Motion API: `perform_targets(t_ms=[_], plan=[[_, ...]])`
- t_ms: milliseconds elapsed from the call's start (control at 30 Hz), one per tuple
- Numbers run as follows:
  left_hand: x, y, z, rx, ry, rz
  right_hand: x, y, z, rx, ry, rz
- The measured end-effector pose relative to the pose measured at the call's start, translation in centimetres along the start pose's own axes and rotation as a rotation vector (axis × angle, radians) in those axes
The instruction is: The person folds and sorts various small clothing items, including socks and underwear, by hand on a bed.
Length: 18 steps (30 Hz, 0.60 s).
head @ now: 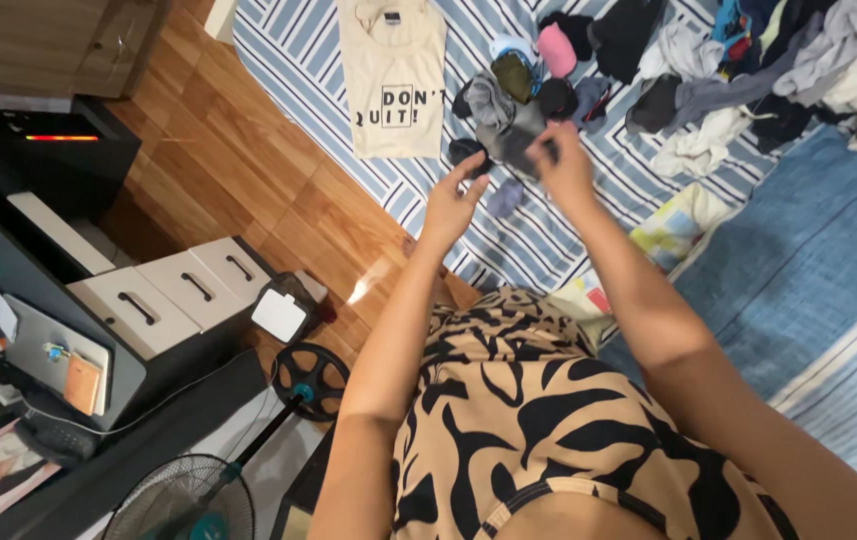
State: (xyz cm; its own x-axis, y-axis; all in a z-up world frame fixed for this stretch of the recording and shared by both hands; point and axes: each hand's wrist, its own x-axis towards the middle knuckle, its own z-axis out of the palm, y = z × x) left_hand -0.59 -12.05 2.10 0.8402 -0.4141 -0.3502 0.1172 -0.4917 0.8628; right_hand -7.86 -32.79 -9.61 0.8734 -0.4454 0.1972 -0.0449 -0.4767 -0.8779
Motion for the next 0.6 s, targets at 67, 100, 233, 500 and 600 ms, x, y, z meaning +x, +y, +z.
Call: perform_targets(t_ms=[67, 100, 233, 500, 600], plan=[[0.0, -0.6, 0.2, -0.021, 0.019, 0.095, 2.3, 5.6, 1.3, 0.056, 0.063, 0.427], [-0.1, -1.1, 0.2, -0.007, 0.01, 0.081, 3.5, 7.7, 1.5, 0.151, 0.148, 0.497], [-0.3, -3.0, 0.7, 0.081, 0.024, 0.036, 7.2, 12.4, 2.1, -0.19, 0.354, 0.149], [-0.7, -2.4, 1.8, 0.123, 0.005, -0.007, 8.8, 16.7, -3.2, -0.317, 0.043, 0.444], [-0.7, -1.8, 2.4, 0.15, -0.007, -0.014, 8.3, 18.6, -7.0, -0.542, 0.056, 0.37]])
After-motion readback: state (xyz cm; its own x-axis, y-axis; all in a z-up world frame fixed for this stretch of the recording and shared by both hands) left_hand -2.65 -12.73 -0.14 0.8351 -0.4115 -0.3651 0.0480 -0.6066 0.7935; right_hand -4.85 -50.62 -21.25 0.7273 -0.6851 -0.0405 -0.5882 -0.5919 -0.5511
